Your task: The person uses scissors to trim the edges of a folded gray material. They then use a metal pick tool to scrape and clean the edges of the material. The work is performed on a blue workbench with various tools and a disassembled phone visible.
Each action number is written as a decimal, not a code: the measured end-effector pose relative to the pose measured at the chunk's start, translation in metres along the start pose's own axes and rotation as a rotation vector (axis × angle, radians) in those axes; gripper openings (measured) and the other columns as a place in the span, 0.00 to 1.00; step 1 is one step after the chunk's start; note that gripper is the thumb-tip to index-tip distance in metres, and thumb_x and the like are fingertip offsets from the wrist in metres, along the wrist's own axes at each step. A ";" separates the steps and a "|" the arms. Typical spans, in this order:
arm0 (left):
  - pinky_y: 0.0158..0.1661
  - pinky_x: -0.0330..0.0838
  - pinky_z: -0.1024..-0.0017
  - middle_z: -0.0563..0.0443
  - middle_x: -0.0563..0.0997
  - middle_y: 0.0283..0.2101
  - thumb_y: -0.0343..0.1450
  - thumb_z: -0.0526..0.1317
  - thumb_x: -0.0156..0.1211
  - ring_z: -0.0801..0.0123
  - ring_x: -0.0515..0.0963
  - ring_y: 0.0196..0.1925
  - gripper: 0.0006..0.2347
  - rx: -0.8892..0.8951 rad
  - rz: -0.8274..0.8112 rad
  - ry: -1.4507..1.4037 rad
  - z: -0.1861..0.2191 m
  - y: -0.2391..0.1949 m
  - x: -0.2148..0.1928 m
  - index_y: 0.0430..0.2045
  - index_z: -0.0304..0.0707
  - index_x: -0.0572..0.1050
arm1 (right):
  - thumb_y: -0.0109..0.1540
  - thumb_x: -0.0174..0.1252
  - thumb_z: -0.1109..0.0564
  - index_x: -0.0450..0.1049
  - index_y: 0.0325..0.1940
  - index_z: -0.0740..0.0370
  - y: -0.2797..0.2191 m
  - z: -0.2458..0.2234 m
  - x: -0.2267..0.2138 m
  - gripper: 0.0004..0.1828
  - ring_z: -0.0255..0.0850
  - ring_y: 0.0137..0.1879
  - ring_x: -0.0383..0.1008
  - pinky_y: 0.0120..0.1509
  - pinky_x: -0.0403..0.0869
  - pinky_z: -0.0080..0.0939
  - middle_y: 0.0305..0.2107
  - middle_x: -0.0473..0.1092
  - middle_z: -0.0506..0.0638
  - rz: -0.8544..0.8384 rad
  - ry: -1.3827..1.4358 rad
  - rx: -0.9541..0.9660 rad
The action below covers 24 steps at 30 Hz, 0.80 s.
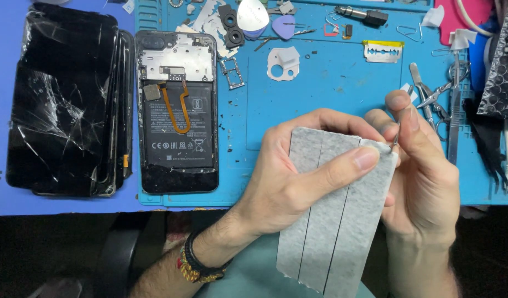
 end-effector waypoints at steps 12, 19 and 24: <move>0.34 0.87 0.60 0.41 0.82 0.42 0.73 0.38 0.66 0.46 0.87 0.36 0.11 0.000 0.081 -0.008 0.000 0.001 -0.001 0.43 0.30 0.76 | 0.82 0.49 0.47 0.73 0.55 0.38 -0.032 -0.074 -0.039 0.06 0.30 0.51 0.60 0.76 0.68 0.39 0.40 0.60 0.30 -0.021 -0.611 -0.433; 0.53 0.77 0.76 0.57 0.83 0.41 0.73 0.41 0.62 0.75 0.82 0.45 0.06 0.100 0.117 0.560 0.013 0.005 0.009 0.38 0.42 0.78 | 0.69 0.51 0.59 0.80 0.55 0.66 -0.020 -0.090 0.023 0.16 0.41 0.36 0.71 0.42 0.68 0.36 0.30 0.70 0.55 0.018 -1.838 -0.184; 0.49 0.74 0.78 0.59 0.84 0.37 0.71 0.44 0.61 0.77 0.81 0.41 0.06 0.079 0.134 0.688 0.009 0.008 0.010 0.33 0.43 0.78 | 0.62 0.61 0.59 0.84 0.39 0.63 -0.014 -0.078 0.057 0.07 0.36 0.27 0.72 0.31 0.64 0.32 0.25 0.74 0.51 -0.208 -1.844 -0.240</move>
Point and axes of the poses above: each hand's wrist, its own y-axis towards the middle knuckle, its own x-axis out of the palm, z = x × y, the point moved 9 cm from there along y, towards the middle knuckle
